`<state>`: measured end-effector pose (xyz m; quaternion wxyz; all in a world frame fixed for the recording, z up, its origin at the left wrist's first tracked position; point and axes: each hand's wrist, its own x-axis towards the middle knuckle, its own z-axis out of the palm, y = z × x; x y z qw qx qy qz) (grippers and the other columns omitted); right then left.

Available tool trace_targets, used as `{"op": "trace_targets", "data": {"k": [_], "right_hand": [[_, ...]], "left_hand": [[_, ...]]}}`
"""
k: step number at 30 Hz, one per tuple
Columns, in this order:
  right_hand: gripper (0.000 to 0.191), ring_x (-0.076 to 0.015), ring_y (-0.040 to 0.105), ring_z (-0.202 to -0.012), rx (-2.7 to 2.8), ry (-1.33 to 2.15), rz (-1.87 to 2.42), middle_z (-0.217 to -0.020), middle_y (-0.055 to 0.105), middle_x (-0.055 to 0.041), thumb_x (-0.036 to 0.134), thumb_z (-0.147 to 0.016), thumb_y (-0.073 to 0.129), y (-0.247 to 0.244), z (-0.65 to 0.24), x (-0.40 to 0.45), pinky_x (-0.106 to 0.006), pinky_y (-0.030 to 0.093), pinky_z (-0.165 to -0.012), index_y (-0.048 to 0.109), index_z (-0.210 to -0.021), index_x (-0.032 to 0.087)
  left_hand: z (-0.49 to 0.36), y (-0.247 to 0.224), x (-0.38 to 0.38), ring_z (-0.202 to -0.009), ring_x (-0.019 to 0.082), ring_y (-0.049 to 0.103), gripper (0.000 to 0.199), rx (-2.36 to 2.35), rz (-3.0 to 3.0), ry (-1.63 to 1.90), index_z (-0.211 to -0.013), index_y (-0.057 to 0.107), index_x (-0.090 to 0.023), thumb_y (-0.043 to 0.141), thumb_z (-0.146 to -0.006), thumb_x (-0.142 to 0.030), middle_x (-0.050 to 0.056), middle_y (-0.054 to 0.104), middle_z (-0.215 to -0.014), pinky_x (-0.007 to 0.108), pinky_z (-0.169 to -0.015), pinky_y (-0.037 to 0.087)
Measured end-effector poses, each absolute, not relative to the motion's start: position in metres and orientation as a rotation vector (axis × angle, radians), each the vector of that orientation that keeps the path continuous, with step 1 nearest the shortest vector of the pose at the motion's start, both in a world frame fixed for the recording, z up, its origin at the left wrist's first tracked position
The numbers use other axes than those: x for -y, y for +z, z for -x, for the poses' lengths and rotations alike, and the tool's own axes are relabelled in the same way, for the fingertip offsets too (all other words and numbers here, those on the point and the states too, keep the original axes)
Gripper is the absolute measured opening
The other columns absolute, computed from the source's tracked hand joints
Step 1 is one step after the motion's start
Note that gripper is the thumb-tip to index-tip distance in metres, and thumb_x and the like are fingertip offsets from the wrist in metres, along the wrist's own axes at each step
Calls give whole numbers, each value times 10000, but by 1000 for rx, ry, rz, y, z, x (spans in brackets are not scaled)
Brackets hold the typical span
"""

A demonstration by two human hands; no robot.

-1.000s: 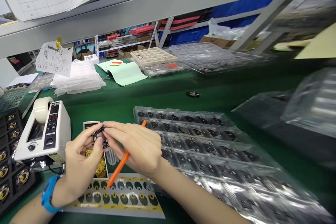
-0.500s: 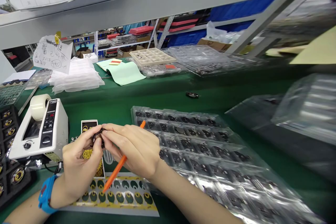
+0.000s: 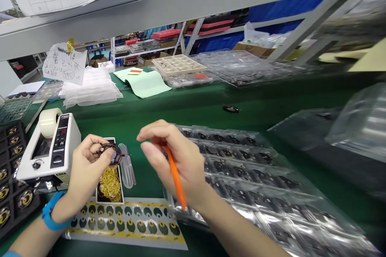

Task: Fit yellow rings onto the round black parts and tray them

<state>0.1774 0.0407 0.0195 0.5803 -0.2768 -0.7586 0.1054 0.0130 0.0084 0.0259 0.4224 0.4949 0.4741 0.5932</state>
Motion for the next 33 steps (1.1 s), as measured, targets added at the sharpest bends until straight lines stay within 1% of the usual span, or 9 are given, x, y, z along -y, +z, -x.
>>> {"op": "trace_targets", "data": {"k": [3, 5, 7, 10, 17, 22, 25, 29, 33], "right_hand": [[104, -93, 482, -536, 1990, 558, 646, -709, 572, 13, 189, -945, 483, 25, -185, -46, -211, 389, -485, 551, -866, 194], [115, -96, 511, -582, 2120, 650, 553, -743, 587, 6, 191, -954, 473, 25, -186, -48, -205, 402, -523, 549, -867, 189], [139, -100, 515, -617, 2180, 657, 481, -748, 578, 4, 180, -962, 450, 25, -184, -49, -207, 402, -559, 520, -842, 189], [181, -94, 448, -577, 2223, 679, 451, -693, 517, 24, 172, -974, 422, 23, -181, -46, -209, 360, -540, 472, -801, 196], [314, -88, 311, -500, 2135, 840, 515, -600, 343, 56, 258, -989, 334, 12, -170, -48, -228, 275, -488, 326, -678, 214], [390, -106, 386, -561, 1984, 1047, 618, -620, 400, 29, 383, -987, 325, 10, -169, -55, -240, 332, -534, 363, -640, 209], [386, -107, 351, -553, 1832, 1026, 771, -605, 375, 34, 431, -949, 413, 10, -171, -55, -240, 304, -513, 379, -636, 207], [416, -103, 318, -527, 1666, 1122, 845, -560, 343, 42, 482, -906, 481, 11, -169, -51, -233, 277, -475, 390, -609, 205], [402, -76, 274, -477, 1614, 1449, 705, -574, 404, 40, 508, -895, 509, 15, -163, -43, -227, 249, -438, 475, -656, 187]], "left_hand": [[-10, 27, -10, -580, 68, 621, 113, -1120, -1246, 1424, -747, 606, -157, 709, -705, -148, -41, 627, -656, 132, -552, 513], [-10, 28, -9, -516, 92, 625, 118, -1068, -1245, 1338, -754, 585, -165, 696, -713, -176, -39, 605, -649, 168, -480, 513], [-9, 29, -8, -432, 96, 593, 123, -1042, -1251, 1254, -760, 565, -174, 679, -716, -191, -46, 570, -631, 175, -391, 467], [-9, 30, -7, -394, 57, 523, 123, -1061, -1315, 1221, -718, 554, -170, 670, -679, -156, -46, 533, -644, 153, -356, 405], [-6, 28, -11, -407, 31, 461, 105, -1075, -1330, 1265, -706, 580, -156, 678, -680, -130, -45, 522, -657, 151, -377, 392], [-3, 24, -16, -480, 76, 570, 150, -1064, -1276, 1289, -882, 665, -152, 725, -754, -203, -15, 609, -665, 159, -420, 419], [-2, 22, -20, -506, 79, 583, 114, -1102, -1288, 1358, -833, 651, -142, 712, -782, -223, -11, 612, -647, 155, -452, 446], [-1, 14, -24, -553, 99, 603, 65, -1271, -1704, 1523, -839, 661, -137, 617, -853, -183, 13, 620, -699, 186, -492, 495], [2, 0, -23, -698, 157, 655, 212, -1331, -2405, 1659, -964, 702, -158, 540, -855, -74, 61, 682, -785, 261, -633, 563]]}}
